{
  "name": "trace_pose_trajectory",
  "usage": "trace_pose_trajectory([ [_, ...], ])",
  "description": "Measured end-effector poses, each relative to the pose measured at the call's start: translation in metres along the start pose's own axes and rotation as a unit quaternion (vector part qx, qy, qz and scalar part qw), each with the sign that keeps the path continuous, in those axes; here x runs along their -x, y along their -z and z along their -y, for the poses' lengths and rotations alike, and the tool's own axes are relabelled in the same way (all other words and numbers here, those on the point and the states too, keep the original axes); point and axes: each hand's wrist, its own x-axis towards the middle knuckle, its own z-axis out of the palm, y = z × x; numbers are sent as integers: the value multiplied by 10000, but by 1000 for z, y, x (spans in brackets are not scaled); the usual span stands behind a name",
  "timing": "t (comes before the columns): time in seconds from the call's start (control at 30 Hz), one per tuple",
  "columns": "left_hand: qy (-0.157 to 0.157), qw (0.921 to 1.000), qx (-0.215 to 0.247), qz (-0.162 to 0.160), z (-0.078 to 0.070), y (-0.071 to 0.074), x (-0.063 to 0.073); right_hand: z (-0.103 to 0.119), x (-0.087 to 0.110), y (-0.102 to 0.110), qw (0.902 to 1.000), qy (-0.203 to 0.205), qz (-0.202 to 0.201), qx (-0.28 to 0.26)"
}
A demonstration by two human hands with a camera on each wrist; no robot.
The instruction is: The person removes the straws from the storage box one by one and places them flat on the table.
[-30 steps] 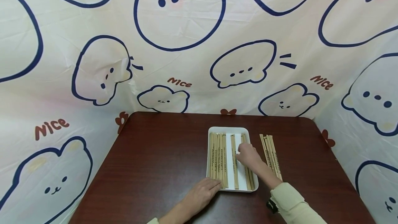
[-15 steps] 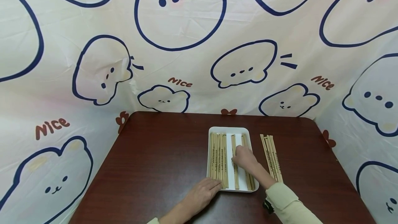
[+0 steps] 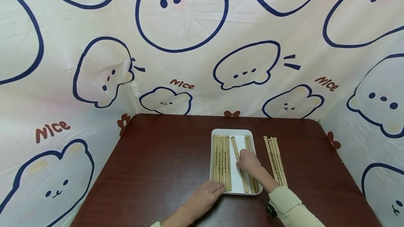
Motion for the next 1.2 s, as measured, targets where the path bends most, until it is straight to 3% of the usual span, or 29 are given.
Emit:
trace_pose_trajectory([
  [0.73, 29, 10000, 12, -14, -1, -2, 1, -1, 1, -1, 9995, -93, -30, 311],
  [1.2, -10, 9999, -124, 89, 0, -1, 2, -3, 3, 5, 9998, -34, -103, 156],
])
